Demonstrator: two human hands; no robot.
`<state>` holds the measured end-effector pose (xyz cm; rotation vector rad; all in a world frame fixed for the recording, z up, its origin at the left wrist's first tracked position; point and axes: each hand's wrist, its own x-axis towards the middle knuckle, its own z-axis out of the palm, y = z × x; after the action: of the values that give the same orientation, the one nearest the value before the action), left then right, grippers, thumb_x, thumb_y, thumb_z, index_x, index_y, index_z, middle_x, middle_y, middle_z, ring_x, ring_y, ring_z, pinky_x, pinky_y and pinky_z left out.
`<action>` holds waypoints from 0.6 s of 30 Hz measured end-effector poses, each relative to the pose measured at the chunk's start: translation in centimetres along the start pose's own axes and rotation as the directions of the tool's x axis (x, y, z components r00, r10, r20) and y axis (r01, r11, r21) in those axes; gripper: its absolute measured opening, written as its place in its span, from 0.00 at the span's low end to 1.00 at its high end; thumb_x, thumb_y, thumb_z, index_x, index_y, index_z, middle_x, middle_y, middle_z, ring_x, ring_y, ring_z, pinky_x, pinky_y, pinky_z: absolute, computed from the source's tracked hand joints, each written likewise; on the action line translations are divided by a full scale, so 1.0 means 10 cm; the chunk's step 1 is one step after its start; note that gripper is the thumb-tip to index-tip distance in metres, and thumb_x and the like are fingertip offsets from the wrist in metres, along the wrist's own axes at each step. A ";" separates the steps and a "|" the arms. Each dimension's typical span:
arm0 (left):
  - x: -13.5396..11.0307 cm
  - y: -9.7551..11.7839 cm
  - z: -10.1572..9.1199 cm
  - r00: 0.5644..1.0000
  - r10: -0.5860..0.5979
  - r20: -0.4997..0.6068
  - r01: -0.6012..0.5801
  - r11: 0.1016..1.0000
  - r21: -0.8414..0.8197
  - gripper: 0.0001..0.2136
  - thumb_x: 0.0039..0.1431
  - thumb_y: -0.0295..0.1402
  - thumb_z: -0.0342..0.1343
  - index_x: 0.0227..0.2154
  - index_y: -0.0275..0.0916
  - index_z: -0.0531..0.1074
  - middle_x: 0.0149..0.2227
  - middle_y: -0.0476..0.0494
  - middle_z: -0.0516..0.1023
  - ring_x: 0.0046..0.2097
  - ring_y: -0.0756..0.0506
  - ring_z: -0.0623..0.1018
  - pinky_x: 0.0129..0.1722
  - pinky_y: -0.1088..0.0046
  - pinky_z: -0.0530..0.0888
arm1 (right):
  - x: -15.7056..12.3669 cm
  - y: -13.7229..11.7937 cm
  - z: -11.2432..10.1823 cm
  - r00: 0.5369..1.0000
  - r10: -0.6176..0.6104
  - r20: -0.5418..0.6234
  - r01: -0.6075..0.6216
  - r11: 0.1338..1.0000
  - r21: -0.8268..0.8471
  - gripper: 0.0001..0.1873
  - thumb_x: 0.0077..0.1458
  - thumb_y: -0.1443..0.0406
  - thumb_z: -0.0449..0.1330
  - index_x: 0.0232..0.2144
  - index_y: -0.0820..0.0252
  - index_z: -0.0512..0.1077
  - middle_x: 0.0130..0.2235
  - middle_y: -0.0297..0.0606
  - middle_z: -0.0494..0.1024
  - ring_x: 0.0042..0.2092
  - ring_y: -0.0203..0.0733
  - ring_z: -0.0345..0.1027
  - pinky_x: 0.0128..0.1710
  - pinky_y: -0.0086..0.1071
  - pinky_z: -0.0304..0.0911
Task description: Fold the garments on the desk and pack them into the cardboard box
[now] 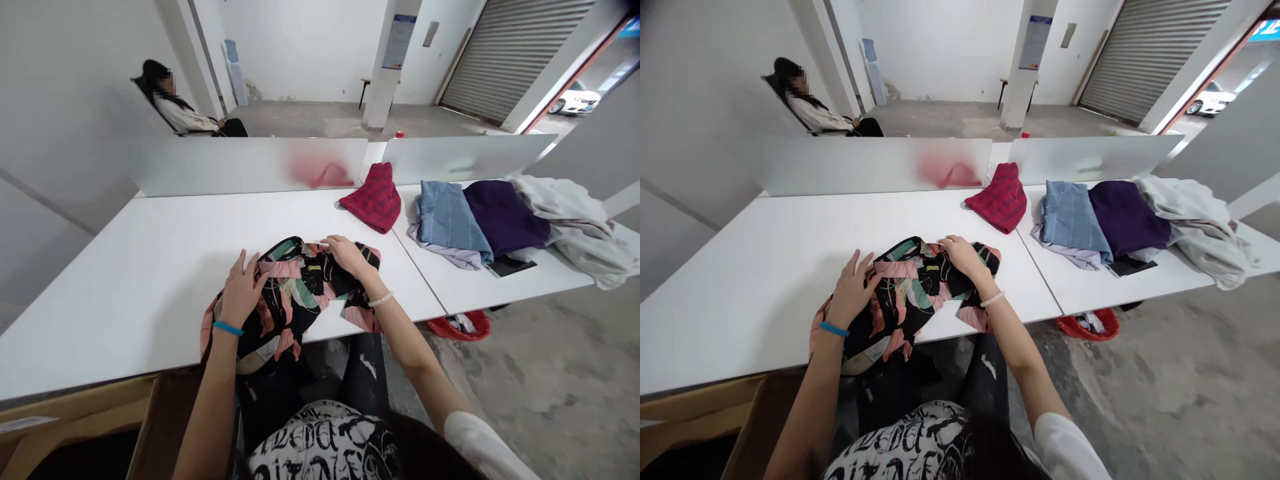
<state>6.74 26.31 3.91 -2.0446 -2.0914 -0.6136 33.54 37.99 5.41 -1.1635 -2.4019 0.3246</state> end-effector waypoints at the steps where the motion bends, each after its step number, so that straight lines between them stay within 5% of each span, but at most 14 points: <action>1: 0.09 -0.02 0.02 0.998 0.040 0.042 -0.040 0.999 0.012 0.23 0.61 0.43 0.45 0.54 0.36 0.65 0.64 0.27 0.55 0.64 0.31 0.58 0.56 0.51 0.62 | 0.08 -0.04 0.01 0.998 -0.031 0.050 0.032 0.999 -0.007 0.22 0.59 0.73 0.46 0.52 0.58 0.69 0.53 0.46 0.71 0.52 0.47 0.64 0.53 0.42 0.59; 3: 0.23 -0.03 0.04 0.986 0.062 0.154 -0.071 0.996 0.055 0.18 0.59 0.43 0.49 0.47 0.37 0.69 0.63 0.28 0.58 0.64 0.30 0.57 0.58 0.47 0.59 | 0.17 -0.10 0.05 0.990 -0.061 0.130 0.058 0.998 0.025 0.22 0.58 0.72 0.49 0.53 0.54 0.69 0.55 0.42 0.70 0.55 0.48 0.61 0.54 0.44 0.57; 5: 0.32 -0.05 0.02 0.963 0.044 0.267 -0.061 0.996 0.058 0.14 0.59 0.41 0.48 0.41 0.38 0.70 0.55 0.31 0.70 0.58 0.32 0.67 0.55 0.50 0.62 | 0.19 -0.13 0.07 0.984 -0.067 0.165 0.055 0.996 0.073 0.19 0.57 0.69 0.52 0.50 0.52 0.70 0.53 0.40 0.71 0.55 0.48 0.61 0.54 0.45 0.57; 7: 0.34 -0.07 -0.07 0.941 0.001 0.339 -0.005 1.000 0.013 0.12 0.60 0.41 0.45 0.39 0.40 0.68 0.43 0.36 0.78 0.46 0.37 0.76 0.46 0.59 0.70 | 0.23 -0.14 0.04 0.979 -0.080 0.189 0.059 0.992 0.114 0.15 0.57 0.66 0.54 0.47 0.53 0.70 0.50 0.39 0.73 0.53 0.48 0.62 0.53 0.45 0.58; 10: 0.29 -0.10 -0.34 0.945 -0.076 0.319 0.102 0.993 -0.066 0.12 0.61 0.42 0.42 0.37 0.42 0.65 0.28 0.45 0.76 0.31 0.41 0.77 0.30 0.69 0.69 | 0.39 -0.17 -0.14 0.951 -0.127 0.283 0.073 0.979 0.191 0.10 0.55 0.62 0.57 0.39 0.57 0.70 0.41 0.38 0.75 0.43 0.45 0.66 0.46 0.41 0.62; 13: 0.18 -0.02 -0.72 0.983 -0.093 0.157 0.126 0.968 -0.216 0.11 0.61 0.42 0.43 0.39 0.42 0.64 0.25 0.49 0.73 0.27 0.43 0.75 0.27 0.71 0.67 | 0.50 -0.28 -0.42 0.932 -0.179 0.316 0.075 0.946 0.314 0.09 0.55 0.58 0.57 0.33 0.58 0.66 0.31 0.33 0.72 0.32 0.39 0.64 0.35 0.34 0.63; 15: 0.09 0.14 -0.96 0.992 -0.120 -0.032 0.102 0.937 -0.335 0.10 0.62 0.40 0.44 0.41 0.42 0.63 0.29 0.48 0.74 0.30 0.45 0.76 0.29 0.71 0.69 | 0.41 -0.41 -0.63 0.958 -0.212 0.192 0.107 0.888 0.448 0.10 0.56 0.57 0.55 0.33 0.56 0.62 0.29 0.31 0.68 0.30 0.37 0.62 0.31 0.31 0.62; 18: -0.06 0.48 -1.20 0.883 -0.210 -0.419 0.020 0.910 -0.413 0.10 0.64 0.36 0.43 0.45 0.41 0.63 0.39 0.43 0.75 0.38 0.46 0.77 0.34 0.71 0.73 | -0.01 -0.71 -0.94 0.972 -0.166 -0.167 0.229 0.829 0.510 0.10 0.57 0.58 0.56 0.33 0.54 0.59 0.30 0.30 0.64 0.30 0.35 0.60 0.31 0.30 0.60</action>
<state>9.40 21.05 15.41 -1.7082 -1.9206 -1.4912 33.34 33.63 16.38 -0.6554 -2.1061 0.7680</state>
